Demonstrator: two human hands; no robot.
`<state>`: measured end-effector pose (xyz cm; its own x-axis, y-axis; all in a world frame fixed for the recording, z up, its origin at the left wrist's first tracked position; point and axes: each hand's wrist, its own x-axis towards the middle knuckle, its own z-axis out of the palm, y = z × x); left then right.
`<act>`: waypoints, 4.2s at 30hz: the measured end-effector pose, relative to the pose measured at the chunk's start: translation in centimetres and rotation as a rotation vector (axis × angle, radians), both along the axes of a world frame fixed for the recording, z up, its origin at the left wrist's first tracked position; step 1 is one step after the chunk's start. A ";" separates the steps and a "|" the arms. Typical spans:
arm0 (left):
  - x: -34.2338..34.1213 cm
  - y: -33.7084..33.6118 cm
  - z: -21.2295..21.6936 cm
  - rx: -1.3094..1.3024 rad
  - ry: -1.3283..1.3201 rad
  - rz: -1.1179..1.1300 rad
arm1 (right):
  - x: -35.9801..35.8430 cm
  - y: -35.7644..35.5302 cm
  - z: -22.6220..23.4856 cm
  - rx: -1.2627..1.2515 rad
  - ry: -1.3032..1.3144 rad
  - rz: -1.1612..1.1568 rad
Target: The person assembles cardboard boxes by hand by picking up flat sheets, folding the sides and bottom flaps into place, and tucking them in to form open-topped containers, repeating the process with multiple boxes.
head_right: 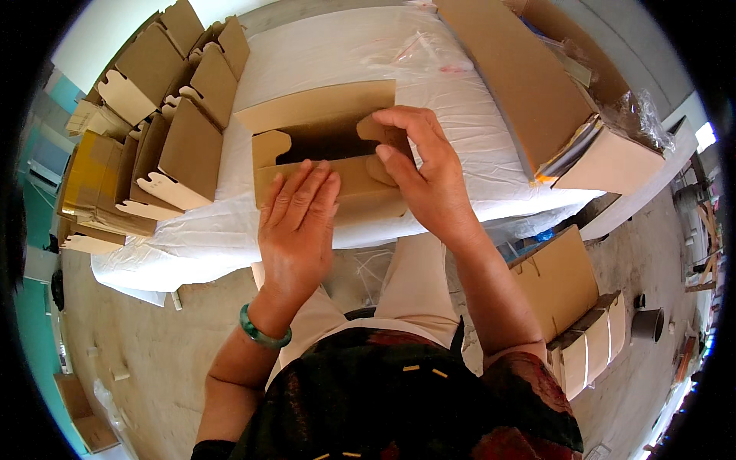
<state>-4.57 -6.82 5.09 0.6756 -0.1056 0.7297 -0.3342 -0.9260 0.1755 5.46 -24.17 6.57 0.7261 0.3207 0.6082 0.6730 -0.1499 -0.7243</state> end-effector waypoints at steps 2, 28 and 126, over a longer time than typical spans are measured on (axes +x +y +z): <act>-0.1 0.0 -0.1 0.026 0.017 0.027 | -0.1 -0.5 0.0 0.031 0.030 0.056; 2.4 4.3 2.2 -0.190 -0.021 0.000 | 0.3 1.4 3.6 -0.519 -0.502 -0.255; 2.3 6.4 2.3 -0.606 0.132 -0.225 | 1.7 4.5 3.1 -0.408 -0.573 -0.017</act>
